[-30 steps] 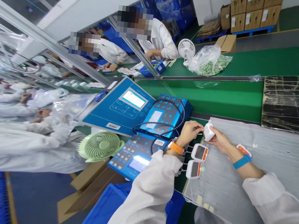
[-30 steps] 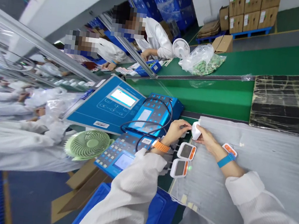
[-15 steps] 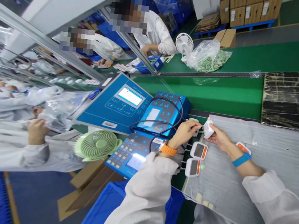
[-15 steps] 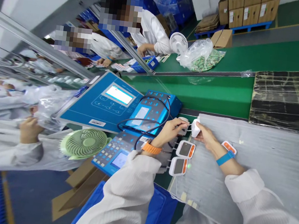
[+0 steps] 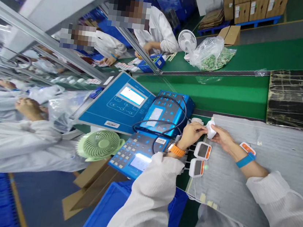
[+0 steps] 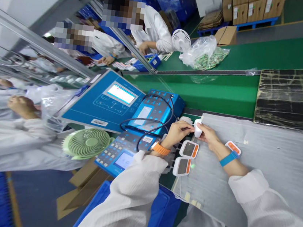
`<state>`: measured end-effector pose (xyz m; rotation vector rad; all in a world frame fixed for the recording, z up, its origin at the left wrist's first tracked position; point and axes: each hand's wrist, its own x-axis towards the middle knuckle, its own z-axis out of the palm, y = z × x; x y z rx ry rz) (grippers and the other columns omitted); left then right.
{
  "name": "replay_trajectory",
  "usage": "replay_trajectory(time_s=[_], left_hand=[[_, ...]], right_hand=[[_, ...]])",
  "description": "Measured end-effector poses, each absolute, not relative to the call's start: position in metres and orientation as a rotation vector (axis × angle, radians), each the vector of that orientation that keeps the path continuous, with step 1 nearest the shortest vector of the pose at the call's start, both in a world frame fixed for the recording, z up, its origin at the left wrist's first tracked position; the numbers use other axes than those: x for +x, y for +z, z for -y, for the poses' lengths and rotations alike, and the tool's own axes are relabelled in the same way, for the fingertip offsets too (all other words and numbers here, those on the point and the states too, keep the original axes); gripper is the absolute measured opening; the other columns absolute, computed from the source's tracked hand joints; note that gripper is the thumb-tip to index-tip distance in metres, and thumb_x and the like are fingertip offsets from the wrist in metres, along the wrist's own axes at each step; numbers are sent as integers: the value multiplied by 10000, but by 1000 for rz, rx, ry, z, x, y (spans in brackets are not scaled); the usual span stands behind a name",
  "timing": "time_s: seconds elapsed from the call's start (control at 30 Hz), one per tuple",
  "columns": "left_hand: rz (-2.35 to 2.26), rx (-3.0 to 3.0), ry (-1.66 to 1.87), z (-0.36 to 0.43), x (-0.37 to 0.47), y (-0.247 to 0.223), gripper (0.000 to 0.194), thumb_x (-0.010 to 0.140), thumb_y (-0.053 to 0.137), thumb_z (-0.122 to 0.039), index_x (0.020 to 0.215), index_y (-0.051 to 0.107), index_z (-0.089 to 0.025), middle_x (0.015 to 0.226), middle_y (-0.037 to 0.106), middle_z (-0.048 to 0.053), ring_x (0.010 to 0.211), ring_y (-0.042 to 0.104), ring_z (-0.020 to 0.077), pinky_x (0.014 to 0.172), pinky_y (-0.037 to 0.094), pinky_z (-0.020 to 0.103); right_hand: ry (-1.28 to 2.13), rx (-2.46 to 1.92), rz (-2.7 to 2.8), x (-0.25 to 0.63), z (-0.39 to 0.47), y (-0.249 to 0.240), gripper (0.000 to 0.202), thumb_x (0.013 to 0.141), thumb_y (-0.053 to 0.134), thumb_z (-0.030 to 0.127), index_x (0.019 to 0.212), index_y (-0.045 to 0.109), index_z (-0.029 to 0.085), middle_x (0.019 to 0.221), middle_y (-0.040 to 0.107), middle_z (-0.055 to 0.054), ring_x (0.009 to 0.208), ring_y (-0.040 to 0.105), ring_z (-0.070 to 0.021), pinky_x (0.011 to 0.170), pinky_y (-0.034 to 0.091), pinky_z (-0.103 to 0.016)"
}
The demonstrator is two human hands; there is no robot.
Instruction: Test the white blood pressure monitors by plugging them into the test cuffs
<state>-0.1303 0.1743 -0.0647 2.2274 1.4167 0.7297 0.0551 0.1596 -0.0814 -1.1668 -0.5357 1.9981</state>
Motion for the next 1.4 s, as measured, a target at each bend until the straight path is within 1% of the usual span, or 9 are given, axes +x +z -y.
replay_trajectory(time_s=[0.23,0.4,0.57,0.7,0.83,1.03,1.2,1.3,1.4], left_hand=[[-1472,2254,574,-173,-131,-55,63,830,779,-171,862,764,-224,850,738,22,837,677,189,791,528,306],[-1485,2358,313,-174,-122,-38,762,704,863,-220,1394,539,-235,873,717,-6,810,680,204,768,503,298],[-1304,2365,236,-187,-123,-41,715,748,840,-266,1389,528,-219,853,705,-6,798,678,203,799,502,311],[-1363,2367,279,-174,-146,-39,684,767,817,-193,1392,539,-209,982,720,42,851,659,204,824,518,324],[-1342,2437,40,-137,-166,-37,238,767,731,-59,951,741,-210,965,737,54,925,666,234,870,508,346],[-1516,2465,4,-109,-159,-48,117,854,690,-128,780,741,-202,894,760,57,904,670,252,831,438,387],[-1490,2535,96,-116,-149,-46,113,910,686,-202,832,762,-230,860,758,51,921,665,258,836,423,396],[-1418,2455,118,-120,-150,-44,40,887,741,-242,922,740,-223,966,764,48,984,669,260,875,447,395],[-1403,2391,134,-121,-152,-42,204,861,771,-238,1044,686,-205,1067,744,65,1030,671,266,904,475,401]], right_hand=[[1859,-1291,641,38,-156,-82,466,923,683,422,1351,628,247,1076,741,-40,959,683,-197,844,560,-318],[1534,-1471,1093,36,-154,-87,740,828,773,484,1476,519,232,1271,658,-101,1213,591,-296,1038,491,-430],[1106,-1473,1632,61,-124,-100,348,896,648,236,1234,686,166,1412,514,-163,1378,419,-332,1187,320,-492],[1078,-1295,1936,66,-86,-108,537,785,596,65,1317,598,141,1375,532,-149,1301,471,-293,1154,370,-462],[1028,-1249,2130,53,-75,-105,785,770,643,85,1509,378,92,1490,455,-191,1348,429,-323,1148,379,-464],[1005,-1403,2254,38,-74,-72,707,810,715,205,1450,442,83,1320,576,-202,1196,574,-368,942,525,-458],[791,-1861,2043,113,-97,-52,699,767,771,300,1390,506,123,1298,558,-235,944,661,-364,794,546,-459],[508,-2127,1632,195,-138,-50,732,761,785,312,1386,485,79,1340,515,-281,1060,630,-406,882,528,-509],[264,-2187,1448,239,-151,-49,732,830,717,259,1448,399,31,1511,320,-341,1255,523,-448,1002,467,-568]])
